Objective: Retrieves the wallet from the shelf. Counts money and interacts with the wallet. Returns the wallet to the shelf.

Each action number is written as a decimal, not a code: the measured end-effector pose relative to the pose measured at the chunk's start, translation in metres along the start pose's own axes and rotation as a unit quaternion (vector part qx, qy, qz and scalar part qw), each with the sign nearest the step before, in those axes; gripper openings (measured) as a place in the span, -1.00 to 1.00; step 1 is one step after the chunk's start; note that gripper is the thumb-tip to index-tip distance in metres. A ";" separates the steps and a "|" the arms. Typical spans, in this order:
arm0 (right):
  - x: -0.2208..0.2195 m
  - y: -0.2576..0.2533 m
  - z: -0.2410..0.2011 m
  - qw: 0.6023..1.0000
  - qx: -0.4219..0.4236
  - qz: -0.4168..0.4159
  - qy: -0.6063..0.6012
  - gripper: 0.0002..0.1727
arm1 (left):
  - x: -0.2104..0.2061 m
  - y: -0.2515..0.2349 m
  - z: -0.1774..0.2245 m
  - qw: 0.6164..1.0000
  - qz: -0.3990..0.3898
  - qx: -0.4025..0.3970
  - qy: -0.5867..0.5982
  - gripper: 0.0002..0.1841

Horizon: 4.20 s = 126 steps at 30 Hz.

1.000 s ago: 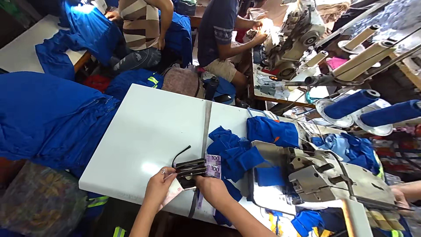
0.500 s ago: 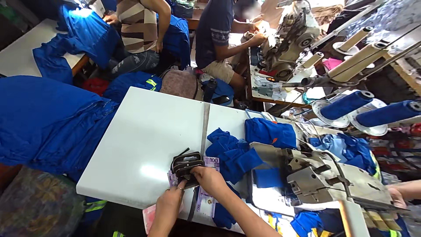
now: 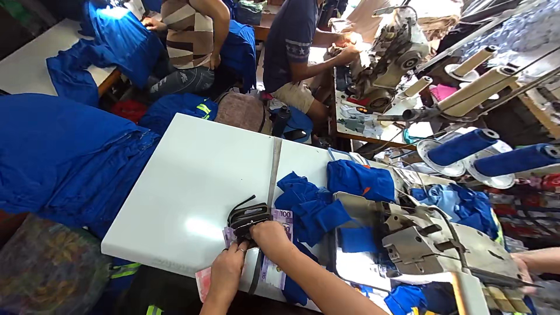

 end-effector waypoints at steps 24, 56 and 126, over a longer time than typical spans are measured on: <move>-0.049 0.025 0.069 0.533 0.221 -0.003 -0.817 -0.78 | -0.003 -0.001 -0.003 0.997 0.021 0.022 0.066 -0.77; 0.012 -0.005 -0.016 0.998 -0.016 -0.055 -0.017 -0.73 | 0.000 -0.003 0.013 0.999 0.026 0.007 0.033 -0.92; -0.055 0.097 0.080 0.404 0.428 0.003 -0.809 -0.39 | 0.061 0.001 -0.014 0.713 -0.079 0.178 0.674 -0.37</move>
Point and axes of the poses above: each hand's wrist, its own y-axis away from the middle knuckle, its own x-axis out of the back of the hand, z = x × y, the point moved 4 cm from there along -y, towards the middle knuckle, and after that the axes turned 13 degrees about -z, right-handed, at the moved point
